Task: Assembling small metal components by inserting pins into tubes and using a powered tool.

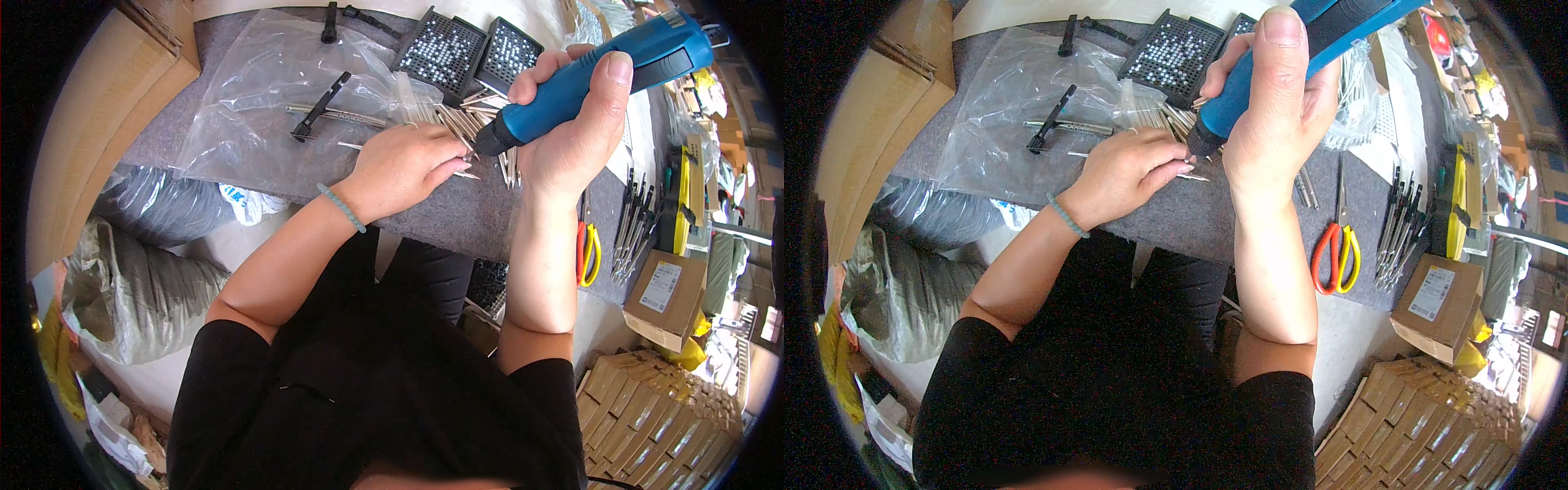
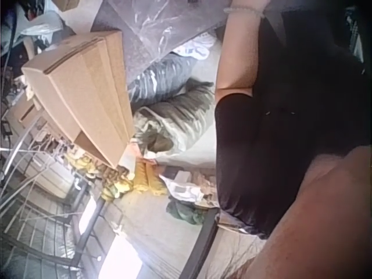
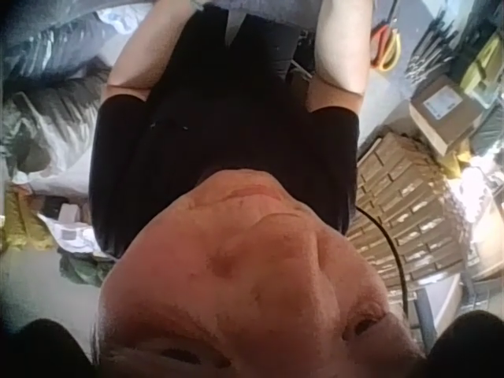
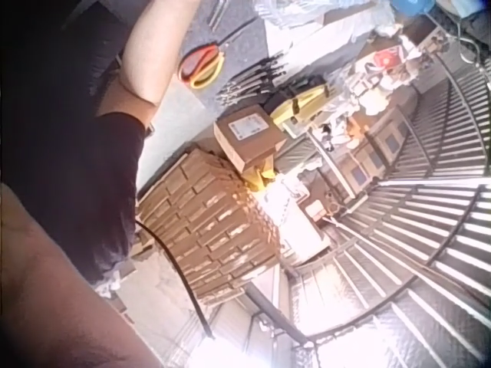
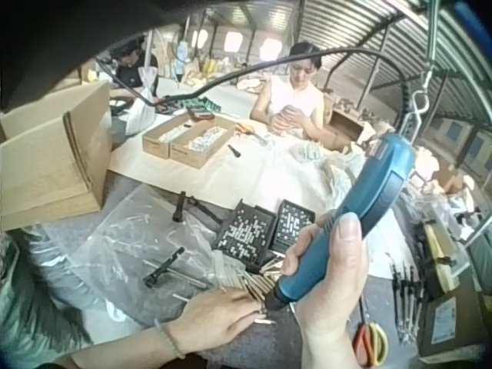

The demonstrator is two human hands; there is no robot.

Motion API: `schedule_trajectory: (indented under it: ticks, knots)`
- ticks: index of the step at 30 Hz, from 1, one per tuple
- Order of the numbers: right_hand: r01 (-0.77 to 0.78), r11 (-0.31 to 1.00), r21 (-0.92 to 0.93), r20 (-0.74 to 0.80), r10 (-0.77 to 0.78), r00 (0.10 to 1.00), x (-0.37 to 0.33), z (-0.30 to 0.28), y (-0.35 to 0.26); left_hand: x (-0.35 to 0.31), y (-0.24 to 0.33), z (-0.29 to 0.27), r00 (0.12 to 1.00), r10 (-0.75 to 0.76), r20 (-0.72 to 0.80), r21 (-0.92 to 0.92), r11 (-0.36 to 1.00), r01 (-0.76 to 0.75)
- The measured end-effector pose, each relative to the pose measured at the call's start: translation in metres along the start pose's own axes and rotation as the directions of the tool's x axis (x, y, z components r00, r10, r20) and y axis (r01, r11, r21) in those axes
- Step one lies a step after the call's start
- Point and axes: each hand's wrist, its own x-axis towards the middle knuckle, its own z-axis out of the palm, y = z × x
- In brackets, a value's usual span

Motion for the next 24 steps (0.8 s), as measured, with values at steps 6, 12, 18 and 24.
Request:
schedule_trajectory:
  ticks: [6,12,18,24]
  knots:
    - [0.021,0.999,-0.04,0.041,-0.02,0.999,0.0,0.001,0.0,0.0,-0.001,0.001,1.0,-0.006,-0.03,-0.019,1.0,0.006]
    - [0.052,0.986,0.157,0.046,-0.06,0.997,0.0,0.001,0.006,0.0,0.001,-0.002,0.999,-0.021,-0.025,-0.018,1.0,0.021]
    - [0.08,0.982,0.17,0.06,-0.091,0.994,-0.002,-0.005,0.01,0.001,0.006,-0.008,0.992,-0.094,0.084,-0.069,0.993,0.1]
    - [0.024,0.999,-0.041,0.067,-0.021,0.998,-0.012,-0.013,0.007,0.001,0.004,-0.007,0.992,0.001,0.13,0.022,1.0,-0.004]
